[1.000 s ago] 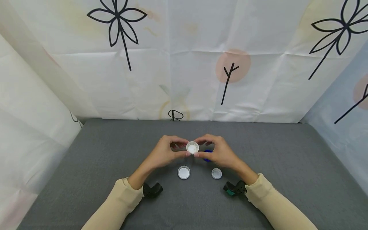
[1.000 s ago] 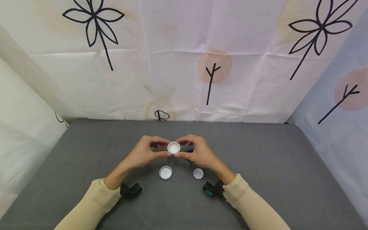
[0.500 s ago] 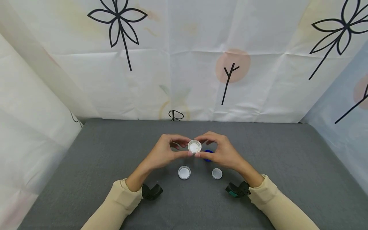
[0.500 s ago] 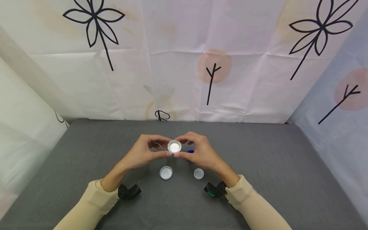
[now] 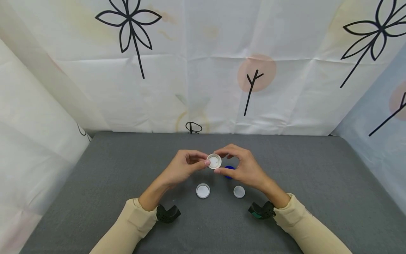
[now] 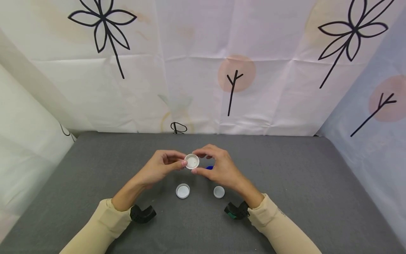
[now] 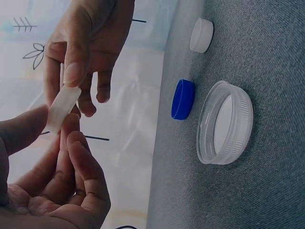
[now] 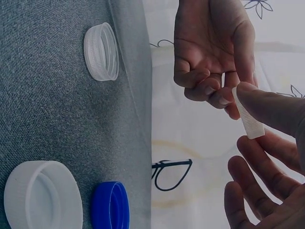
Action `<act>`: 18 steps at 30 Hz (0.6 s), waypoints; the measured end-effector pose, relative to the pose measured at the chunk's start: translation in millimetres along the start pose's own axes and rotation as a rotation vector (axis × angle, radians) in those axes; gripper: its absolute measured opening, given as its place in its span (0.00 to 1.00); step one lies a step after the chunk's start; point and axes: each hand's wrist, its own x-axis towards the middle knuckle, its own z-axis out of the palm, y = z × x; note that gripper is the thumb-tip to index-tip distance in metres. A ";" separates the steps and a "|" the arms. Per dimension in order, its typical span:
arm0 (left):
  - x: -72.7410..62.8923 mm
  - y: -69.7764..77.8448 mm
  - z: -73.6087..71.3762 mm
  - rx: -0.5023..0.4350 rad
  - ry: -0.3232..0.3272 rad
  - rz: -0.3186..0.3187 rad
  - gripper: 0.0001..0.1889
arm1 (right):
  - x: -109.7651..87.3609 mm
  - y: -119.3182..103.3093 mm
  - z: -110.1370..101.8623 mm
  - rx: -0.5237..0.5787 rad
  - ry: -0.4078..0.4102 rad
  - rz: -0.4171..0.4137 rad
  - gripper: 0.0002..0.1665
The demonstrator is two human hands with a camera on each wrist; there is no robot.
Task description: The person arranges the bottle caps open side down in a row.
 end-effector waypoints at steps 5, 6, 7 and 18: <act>-0.4 0.4 0.6 0.005 0.024 0.012 0.11 | -0.8 -0.4 0.8 -0.016 -0.004 0.010 0.27; -0.4 0.3 0.7 0.008 0.031 0.019 0.11 | -1.0 -0.6 1.0 -0.019 -0.005 0.014 0.26; -0.5 0.8 0.9 0.007 0.038 0.027 0.10 | -1.1 -0.6 1.1 -0.019 -0.005 0.018 0.26; -0.4 2.4 3.2 0.075 0.124 0.145 0.09 | -1.4 1.3 0.3 0.137 -0.023 0.145 0.14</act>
